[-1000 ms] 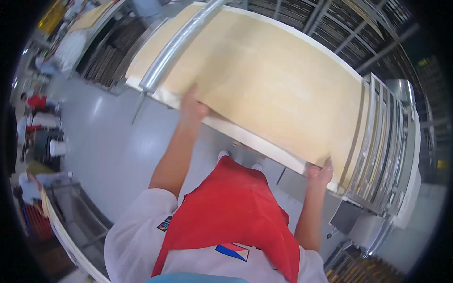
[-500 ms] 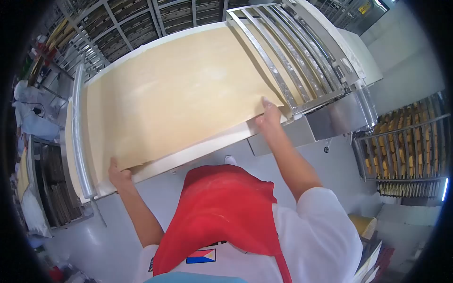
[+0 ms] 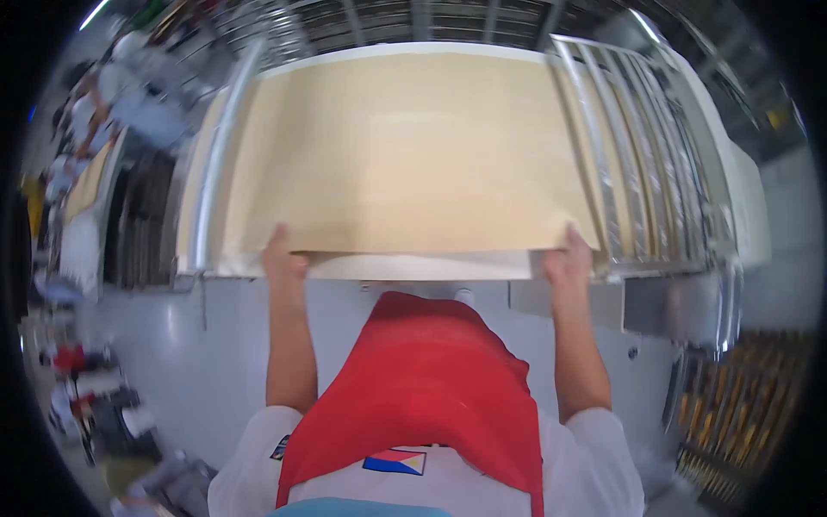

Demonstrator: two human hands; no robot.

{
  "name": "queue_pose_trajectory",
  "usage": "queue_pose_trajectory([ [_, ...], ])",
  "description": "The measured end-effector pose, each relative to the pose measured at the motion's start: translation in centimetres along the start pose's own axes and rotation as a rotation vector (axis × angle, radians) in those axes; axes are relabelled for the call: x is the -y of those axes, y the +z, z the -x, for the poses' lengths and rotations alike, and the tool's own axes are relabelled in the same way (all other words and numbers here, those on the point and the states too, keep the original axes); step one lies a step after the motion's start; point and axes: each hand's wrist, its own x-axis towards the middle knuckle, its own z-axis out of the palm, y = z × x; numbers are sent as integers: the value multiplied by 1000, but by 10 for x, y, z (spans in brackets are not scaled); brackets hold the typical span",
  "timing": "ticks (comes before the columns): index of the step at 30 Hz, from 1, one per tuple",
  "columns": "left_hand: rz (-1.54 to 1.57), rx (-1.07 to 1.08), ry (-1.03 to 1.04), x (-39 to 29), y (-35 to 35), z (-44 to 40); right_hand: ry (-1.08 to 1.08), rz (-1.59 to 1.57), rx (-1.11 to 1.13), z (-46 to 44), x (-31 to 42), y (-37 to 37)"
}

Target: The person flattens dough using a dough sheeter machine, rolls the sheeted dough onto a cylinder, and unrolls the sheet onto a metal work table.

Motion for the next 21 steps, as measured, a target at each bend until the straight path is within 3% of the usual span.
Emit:
queue_pose_trajectory([
  [4,92,-13,-54,-6,4,-1,27,-9,150,7,-13,-8],
  [8,199,22,-70,-33,9,-15,173,4,29,13,-36,15],
  [11,8,-113,10,-13,23,8,97,81,-63,-4,-18,2],
  [13,60,-51,-2,10,14,7,-81,125,-55,-9,-2,-19],
  [15,116,-3,-21,12,6,8,-10,73,-40,-13,2,-32],
  [17,-85,-108,-115,-6,4,6,56,16,-24,-18,-4,-34],
  [18,-150,-140,-148,-14,2,2,107,38,99,-1,-20,-22],
  [20,267,51,-193,-30,-4,-13,153,46,211,-2,-34,-19],
  [21,253,59,-197,-26,-7,-19,143,82,132,-22,-40,-28],
])
